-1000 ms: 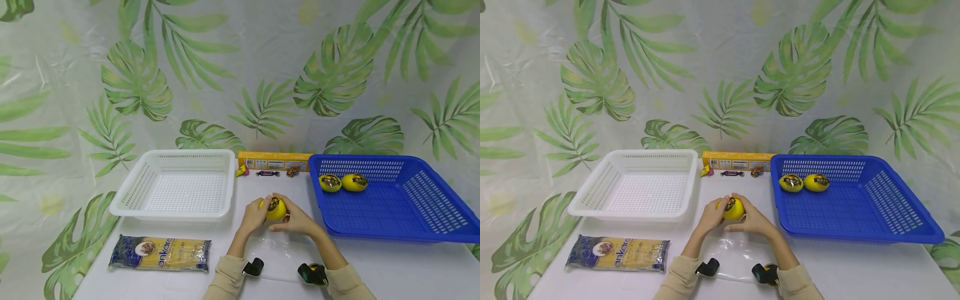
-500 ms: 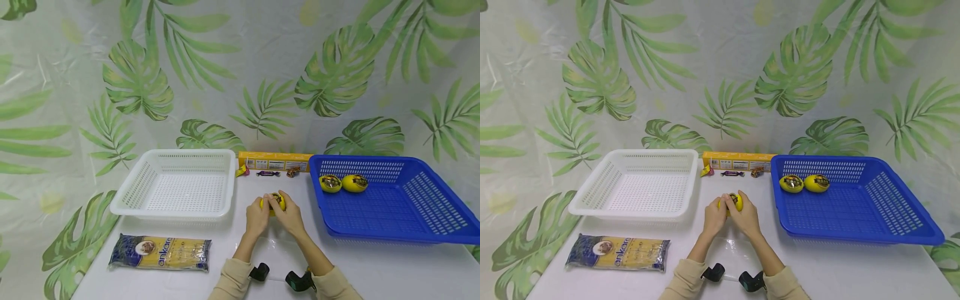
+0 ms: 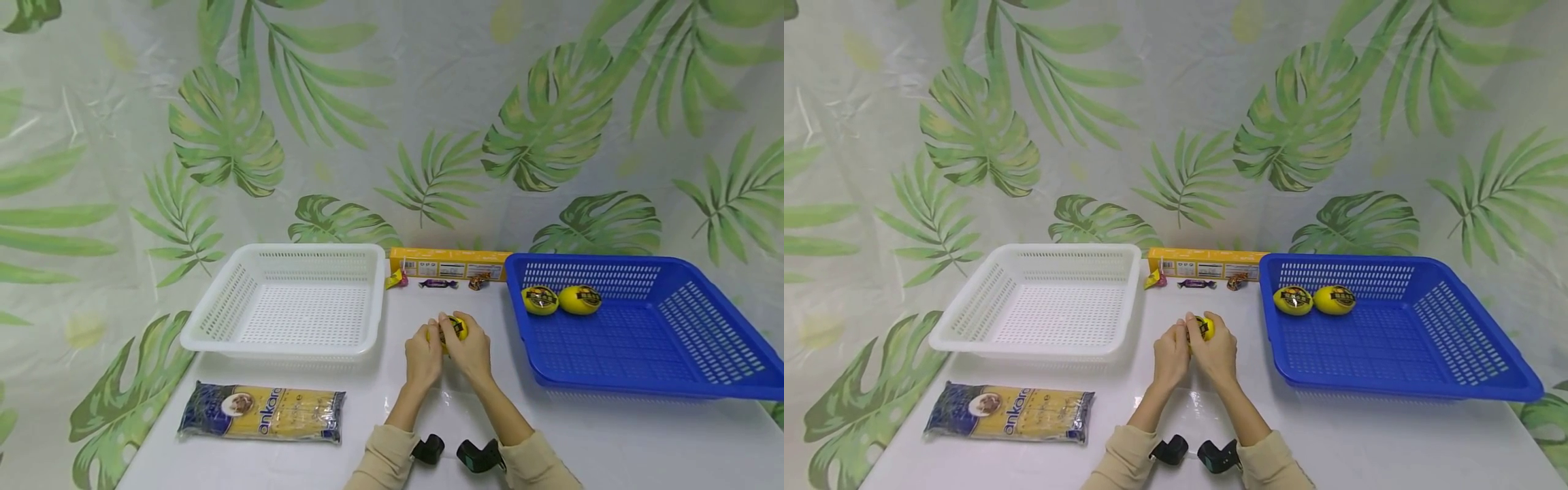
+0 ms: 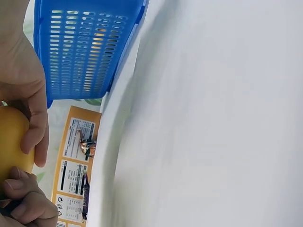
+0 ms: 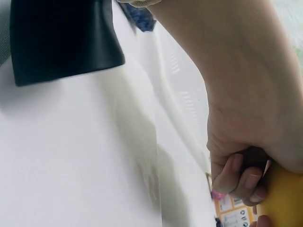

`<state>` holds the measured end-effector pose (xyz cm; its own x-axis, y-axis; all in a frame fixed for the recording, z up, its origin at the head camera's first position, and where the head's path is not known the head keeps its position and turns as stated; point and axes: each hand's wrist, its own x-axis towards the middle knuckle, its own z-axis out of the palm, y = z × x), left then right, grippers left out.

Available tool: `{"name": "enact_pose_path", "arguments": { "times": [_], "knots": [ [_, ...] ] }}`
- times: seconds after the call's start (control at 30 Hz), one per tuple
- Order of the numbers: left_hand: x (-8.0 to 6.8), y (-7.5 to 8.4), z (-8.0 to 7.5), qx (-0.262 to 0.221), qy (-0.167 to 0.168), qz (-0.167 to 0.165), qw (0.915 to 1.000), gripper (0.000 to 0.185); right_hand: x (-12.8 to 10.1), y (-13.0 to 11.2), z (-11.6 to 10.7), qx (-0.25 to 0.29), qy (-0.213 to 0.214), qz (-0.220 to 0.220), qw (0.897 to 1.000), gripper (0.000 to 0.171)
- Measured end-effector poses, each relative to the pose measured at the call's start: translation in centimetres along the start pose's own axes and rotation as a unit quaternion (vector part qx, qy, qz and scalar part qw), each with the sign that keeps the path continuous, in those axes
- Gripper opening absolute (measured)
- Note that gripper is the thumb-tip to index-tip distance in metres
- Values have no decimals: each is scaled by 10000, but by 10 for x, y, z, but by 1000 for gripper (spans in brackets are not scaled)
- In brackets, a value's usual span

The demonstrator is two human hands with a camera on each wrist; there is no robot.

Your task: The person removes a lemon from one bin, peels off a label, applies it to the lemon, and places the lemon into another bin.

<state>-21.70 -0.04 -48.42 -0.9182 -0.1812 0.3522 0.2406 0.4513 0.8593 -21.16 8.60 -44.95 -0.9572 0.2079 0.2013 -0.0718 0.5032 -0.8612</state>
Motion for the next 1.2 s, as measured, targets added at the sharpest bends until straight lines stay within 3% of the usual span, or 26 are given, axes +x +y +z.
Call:
{"name": "enact_pose_path", "arguments": {
  "times": [0.2,0.63,0.93,1.2],
  "knots": [
    [0,1,0,-78,-19,21,10000,46,0,2,0,54,256,-116,9996,44],
    [-2,3,-2,-332,-176,-360,9986,43,0,11,-2,224,320,-175,9991,38],
    [-2,5,-7,-907,-387,-650,9930,46,0,13,-4,695,725,-576,9933,24],
    [-5,8,-10,-796,-400,-440,9950,50,1,16,-7,849,798,-657,9910,29]
  ]
}}
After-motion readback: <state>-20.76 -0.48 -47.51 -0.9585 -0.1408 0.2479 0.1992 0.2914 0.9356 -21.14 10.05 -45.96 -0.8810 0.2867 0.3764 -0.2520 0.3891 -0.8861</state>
